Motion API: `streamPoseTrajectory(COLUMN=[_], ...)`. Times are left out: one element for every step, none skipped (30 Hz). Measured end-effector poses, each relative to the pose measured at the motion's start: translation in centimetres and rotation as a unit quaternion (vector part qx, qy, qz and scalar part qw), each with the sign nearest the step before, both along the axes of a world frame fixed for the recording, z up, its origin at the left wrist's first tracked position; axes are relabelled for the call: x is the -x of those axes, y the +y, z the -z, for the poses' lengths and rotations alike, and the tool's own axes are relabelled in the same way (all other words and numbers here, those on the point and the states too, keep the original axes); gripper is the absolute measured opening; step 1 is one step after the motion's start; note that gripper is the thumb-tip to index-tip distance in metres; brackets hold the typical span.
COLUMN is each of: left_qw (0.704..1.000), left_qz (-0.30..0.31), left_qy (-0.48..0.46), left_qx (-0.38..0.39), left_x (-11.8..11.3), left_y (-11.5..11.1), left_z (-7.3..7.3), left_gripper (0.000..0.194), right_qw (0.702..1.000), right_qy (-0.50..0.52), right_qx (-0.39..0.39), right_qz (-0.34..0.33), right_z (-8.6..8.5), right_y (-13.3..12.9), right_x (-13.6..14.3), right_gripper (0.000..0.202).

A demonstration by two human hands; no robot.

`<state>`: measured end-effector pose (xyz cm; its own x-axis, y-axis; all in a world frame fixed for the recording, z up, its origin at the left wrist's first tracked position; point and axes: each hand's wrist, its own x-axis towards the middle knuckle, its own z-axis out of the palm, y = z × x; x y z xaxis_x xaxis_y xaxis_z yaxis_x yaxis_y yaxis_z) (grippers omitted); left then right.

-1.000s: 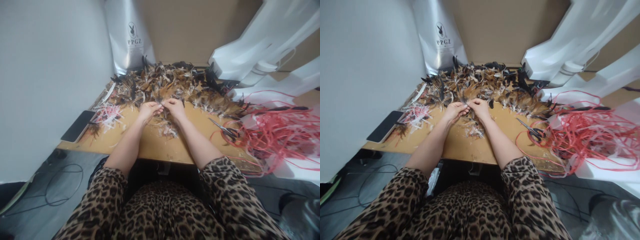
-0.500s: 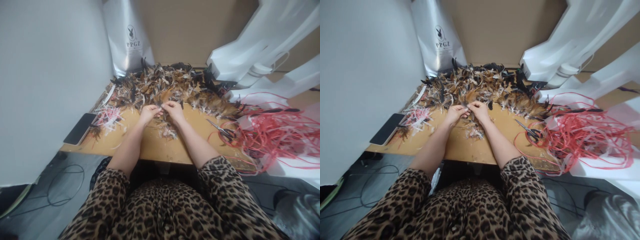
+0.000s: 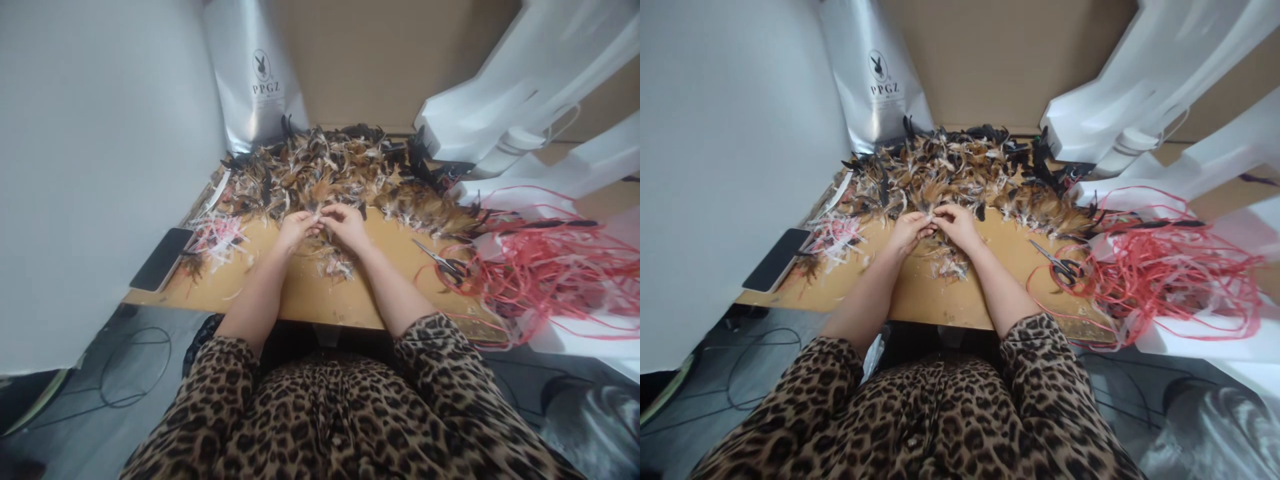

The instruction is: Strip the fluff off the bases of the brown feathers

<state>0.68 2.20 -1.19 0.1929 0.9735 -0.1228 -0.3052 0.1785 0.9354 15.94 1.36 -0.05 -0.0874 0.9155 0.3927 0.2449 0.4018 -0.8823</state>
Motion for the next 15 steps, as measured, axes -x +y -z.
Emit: streamPoseTrajectory(left_qw=[1.000, 1.000, 0.999, 0.999, 0.999, 0.998, 0.998, 0.998, 0.997, 0.997, 0.997, 0.997, 0.997, 0.997, 0.998], left_qz=[0.003, 0.009, 0.016, 0.024, 0.030, 0.034, 0.038, 0.041, 0.041, 0.041, 0.040, 0.039, 0.040, 0.041, 0.043], left_qy=[-0.010, -0.021, -0.030, -0.038, -0.043, -0.047, -0.050, -0.053, -0.055, -0.057, -0.057, -0.058, -0.056, -0.053, -0.049], left_qx=[0.004, 0.006, 0.007, 0.008, 0.009, 0.011, 0.014, 0.018, 0.023, 0.027, 0.030, 0.031, 0.030, 0.028, 0.024], left_x=[0.09, 0.17, 0.25, 0.31, 0.34, 0.36, 0.35, 0.33, 0.30, 0.27, 0.24, 0.22, 0.22, 0.22, 0.22], left_y=[-0.01, -0.02, -0.02, -0.02, -0.02, -0.03, -0.05, -0.07, -0.10, -0.14, -0.18, -0.22, -0.26, -0.30, -0.32], left_z=[-0.02, -0.01, 0.02, 0.06, 0.11, 0.14, 0.14, 0.12, 0.08, 0.02, -0.04, -0.10, -0.14, -0.16, -0.16], left_gripper=[0.025, 0.026, 0.027, 0.028, 0.029, 0.029, 0.029, 0.029, 0.028, 0.028, 0.028, 0.027, 0.027, 0.027, 0.028], right_qw=[0.998, 0.991, 0.983, 0.974, 0.966, 0.959, 0.952, 0.945, 0.940, 0.936, 0.934, 0.933, 0.934, 0.936, 0.940], right_qy=[-0.058, -0.109, -0.153, -0.188, -0.217, -0.243, -0.266, -0.286, -0.302, -0.312, -0.318, -0.319, -0.317, -0.311, -0.302], right_qx=[-0.037, -0.071, -0.100, -0.123, -0.138, -0.147, -0.152, -0.155, -0.158, -0.161, -0.164, -0.166, -0.166, -0.163, -0.158], right_qz=[-0.003, -0.007, -0.012, -0.013, -0.008, -0.001, 0.006, 0.011, 0.015, 0.018, 0.020, 0.023, 0.026, 0.028, 0.030], right_z=[-0.12, -0.25, -0.38, -0.51, -0.61, -0.67, -0.71, -0.72, -0.71, -0.69, -0.67, -0.64, -0.63, -0.63, -0.65], right_y=[-0.09, -0.21, -0.34, -0.45, -0.55, -0.63, -0.67, -0.70, -0.71, -0.72, -0.74, -0.76, -0.80, -0.83, -0.86], right_x=[-0.20, -0.36, -0.47, -0.53, -0.57, -0.58, -0.57, -0.57, -0.57, -0.57, -0.56, -0.55, -0.53, -0.50, -0.46], right_gripper=[0.023, 0.023, 0.023, 0.024, 0.024, 0.024, 0.024, 0.024, 0.024, 0.024, 0.025, 0.025, 0.025, 0.024, 0.024])
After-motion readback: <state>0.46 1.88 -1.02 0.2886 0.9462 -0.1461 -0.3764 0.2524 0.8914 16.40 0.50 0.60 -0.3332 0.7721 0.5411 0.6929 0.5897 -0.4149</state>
